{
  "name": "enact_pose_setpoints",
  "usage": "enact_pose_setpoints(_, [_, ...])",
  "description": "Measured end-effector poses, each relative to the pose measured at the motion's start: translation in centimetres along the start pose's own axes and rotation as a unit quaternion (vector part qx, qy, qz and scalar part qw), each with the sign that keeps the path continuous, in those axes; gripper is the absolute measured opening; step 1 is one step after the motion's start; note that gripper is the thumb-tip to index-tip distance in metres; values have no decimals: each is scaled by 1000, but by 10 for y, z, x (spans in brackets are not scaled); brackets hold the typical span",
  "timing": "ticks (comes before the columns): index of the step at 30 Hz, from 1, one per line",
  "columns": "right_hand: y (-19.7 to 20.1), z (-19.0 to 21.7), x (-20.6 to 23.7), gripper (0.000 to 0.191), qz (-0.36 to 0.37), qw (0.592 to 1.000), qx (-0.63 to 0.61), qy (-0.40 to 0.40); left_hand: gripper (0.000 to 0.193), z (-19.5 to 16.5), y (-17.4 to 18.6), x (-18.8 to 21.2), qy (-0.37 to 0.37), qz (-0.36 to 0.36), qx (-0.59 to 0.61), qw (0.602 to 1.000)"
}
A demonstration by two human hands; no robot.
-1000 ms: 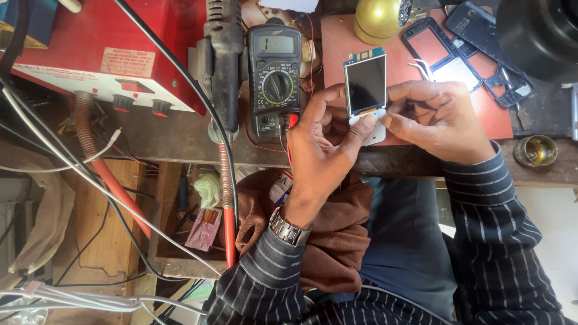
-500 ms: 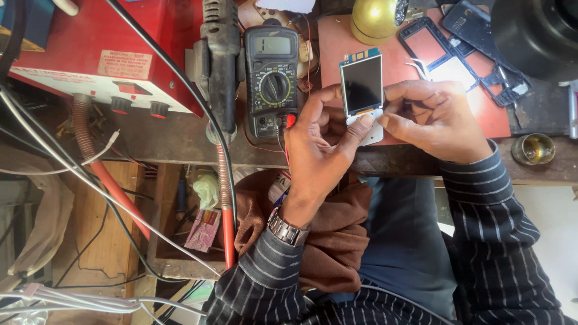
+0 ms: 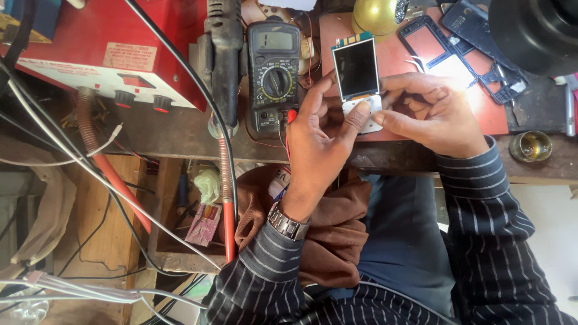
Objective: The person connects multimeter probes to a mobile phone motherboard, applies flux, and uses a soldering iron to work on the board. They then wipe the phone with a cloth, insert a battery, and test the device by pressing buttons to confirm the screen lights up.
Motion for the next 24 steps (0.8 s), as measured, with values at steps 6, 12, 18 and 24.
enact_pose_setpoints(6, [3,-1,0,38,-26,998,-49,12,58,-9,-6,3,29,4,67,997])
enact_pose_setpoints(12, [-2,16,5,36,-2,994,5,111,63,-26,-2,6,-51,-22,-49,997])
enact_pose_setpoints(18, [-6,31,9,54,18,966,130,223,45,1,-3,7,46,10,33,998])
enact_pose_setpoints(24, [-10,32,10,60,56,981,-47,178,74,8,-11,7,90,83,131,984])
Point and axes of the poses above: each hand's wrist, its own x-axis away from the middle knuckle, its own y-axis out of the back of the hand, z = x × y, the point moved 10 cm from there along -x, towards the middle knuckle, and after that the axes turned 13 degrees about -z, right-handed, at the moved point
